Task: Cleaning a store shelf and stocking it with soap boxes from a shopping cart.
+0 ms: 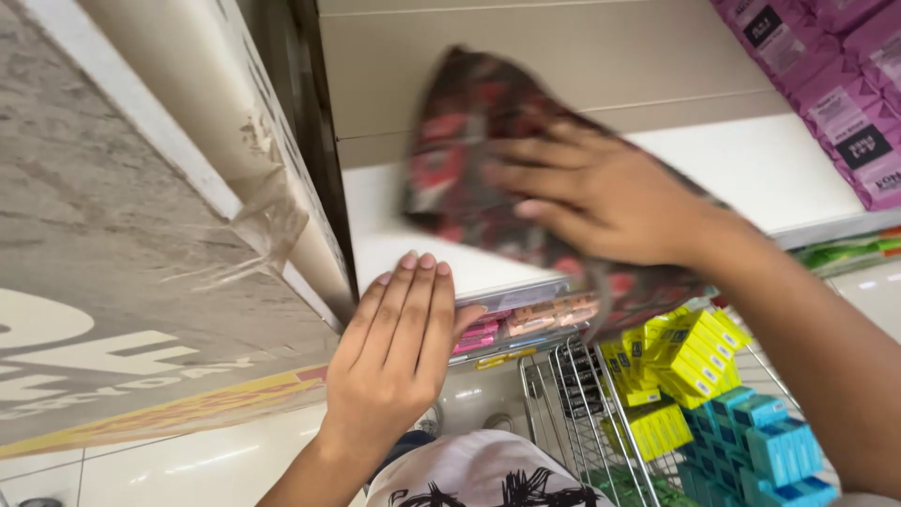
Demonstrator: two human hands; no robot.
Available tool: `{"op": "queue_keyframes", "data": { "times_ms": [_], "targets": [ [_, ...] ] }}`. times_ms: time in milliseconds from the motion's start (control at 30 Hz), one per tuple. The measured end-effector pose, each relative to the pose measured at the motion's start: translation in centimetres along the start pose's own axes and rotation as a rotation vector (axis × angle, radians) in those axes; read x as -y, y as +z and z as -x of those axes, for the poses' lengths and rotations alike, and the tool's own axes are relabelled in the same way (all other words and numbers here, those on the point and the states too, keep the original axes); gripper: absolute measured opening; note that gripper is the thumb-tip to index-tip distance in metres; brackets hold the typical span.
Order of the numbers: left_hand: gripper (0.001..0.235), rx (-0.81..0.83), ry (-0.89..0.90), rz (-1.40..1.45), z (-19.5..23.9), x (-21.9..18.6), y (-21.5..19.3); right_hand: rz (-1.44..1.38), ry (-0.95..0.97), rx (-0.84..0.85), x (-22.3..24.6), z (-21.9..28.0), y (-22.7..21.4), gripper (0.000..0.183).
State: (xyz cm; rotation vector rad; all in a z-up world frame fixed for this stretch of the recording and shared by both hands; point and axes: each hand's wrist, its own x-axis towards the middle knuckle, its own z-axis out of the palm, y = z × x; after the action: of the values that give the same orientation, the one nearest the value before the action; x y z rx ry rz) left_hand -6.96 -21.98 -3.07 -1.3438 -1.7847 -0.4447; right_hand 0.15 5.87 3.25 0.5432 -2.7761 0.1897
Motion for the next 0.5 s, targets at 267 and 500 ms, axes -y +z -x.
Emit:
{"op": "queue_keyframes", "data": {
  "times_ms": [267,500],
  "targets": [
    [0.029,-0.094,0.122,0.047,0.5,1.4,0.4,0.136,0.360,-0.036,-2.3,0.9,1.0,0.044],
    [0.023,-0.163,0.156,0.036,1.6,0.9,-0.4,0.032,0.084,-0.069,5.6,-1.2,1.0,0.045]
  ]
}}
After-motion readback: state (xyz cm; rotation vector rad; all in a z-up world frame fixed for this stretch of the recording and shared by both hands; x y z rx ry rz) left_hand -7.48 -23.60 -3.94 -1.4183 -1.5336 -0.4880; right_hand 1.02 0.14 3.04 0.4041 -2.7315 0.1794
